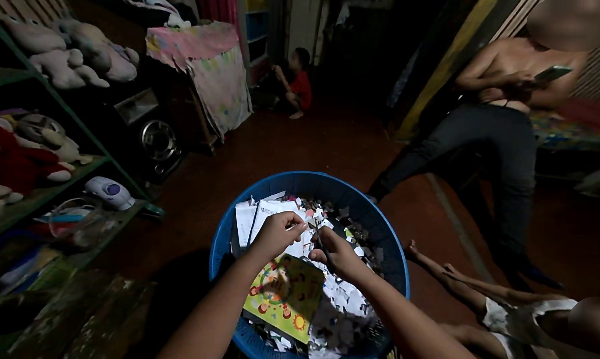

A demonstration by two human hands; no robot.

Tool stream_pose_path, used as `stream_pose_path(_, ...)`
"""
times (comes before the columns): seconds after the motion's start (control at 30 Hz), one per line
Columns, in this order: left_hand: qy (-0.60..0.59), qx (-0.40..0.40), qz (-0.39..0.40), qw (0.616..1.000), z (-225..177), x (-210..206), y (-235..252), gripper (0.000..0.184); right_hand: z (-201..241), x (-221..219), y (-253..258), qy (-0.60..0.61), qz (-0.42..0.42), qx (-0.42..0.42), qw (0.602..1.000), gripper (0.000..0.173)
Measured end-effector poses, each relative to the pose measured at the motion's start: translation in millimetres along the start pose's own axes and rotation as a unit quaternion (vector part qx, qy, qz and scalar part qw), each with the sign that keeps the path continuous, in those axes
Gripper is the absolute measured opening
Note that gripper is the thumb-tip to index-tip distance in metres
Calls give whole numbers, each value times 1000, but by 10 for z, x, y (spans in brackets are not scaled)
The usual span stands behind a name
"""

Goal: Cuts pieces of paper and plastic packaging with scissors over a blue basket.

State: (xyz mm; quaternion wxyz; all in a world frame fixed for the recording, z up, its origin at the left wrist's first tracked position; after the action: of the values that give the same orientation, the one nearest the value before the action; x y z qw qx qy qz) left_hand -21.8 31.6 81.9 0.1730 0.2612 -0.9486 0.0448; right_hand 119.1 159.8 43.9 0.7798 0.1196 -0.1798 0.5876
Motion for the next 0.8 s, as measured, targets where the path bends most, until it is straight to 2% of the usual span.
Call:
stream_pose_path(0.13, 2, 4, 5, 1000, 9, 2, 12, 16, 0, -3, -4, -1, 2, -6, 1000, 68)
stream_pose_path(0.3, 6, -2, 6, 1000, 13, 0, 12, 16, -2, -5, -3, -4, 2, -9, 1000, 63)
stream_pose_path(0.47, 4, -1, 0, 1000, 13, 9, 38, 16, 57, 13, -9, 43, -40, -39, 998, 40)
stream_pose_path(0.57, 9, 10, 4, 1000, 6, -10, 48, 17, 72, 42, 0, 63, -60, -48, 995, 37)
stream_pose_path(0.73, 78, 6, 20, 997, 8, -52, 10, 24, 79, 49, 21, 66, -112, 20, 991, 50)
stream_pose_path(0.8, 102, 4, 41, 994, -4, -141, 4, 23, 122, 66, 2, 69, -141, 46, 986, 47)
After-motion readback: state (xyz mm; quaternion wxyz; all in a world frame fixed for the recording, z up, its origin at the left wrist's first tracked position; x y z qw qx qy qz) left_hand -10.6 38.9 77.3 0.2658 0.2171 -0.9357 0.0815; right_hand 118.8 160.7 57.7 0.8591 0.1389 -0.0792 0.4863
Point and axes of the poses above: each hand's wrist, its own y-axis towards the middle knuckle, its own x-axis out of the back of the hand, z = x × y, the point moved 3 cm from there along y, towards the middle knuckle, and after that the axes turned 1 degree about -y, right-handed, at the moved point
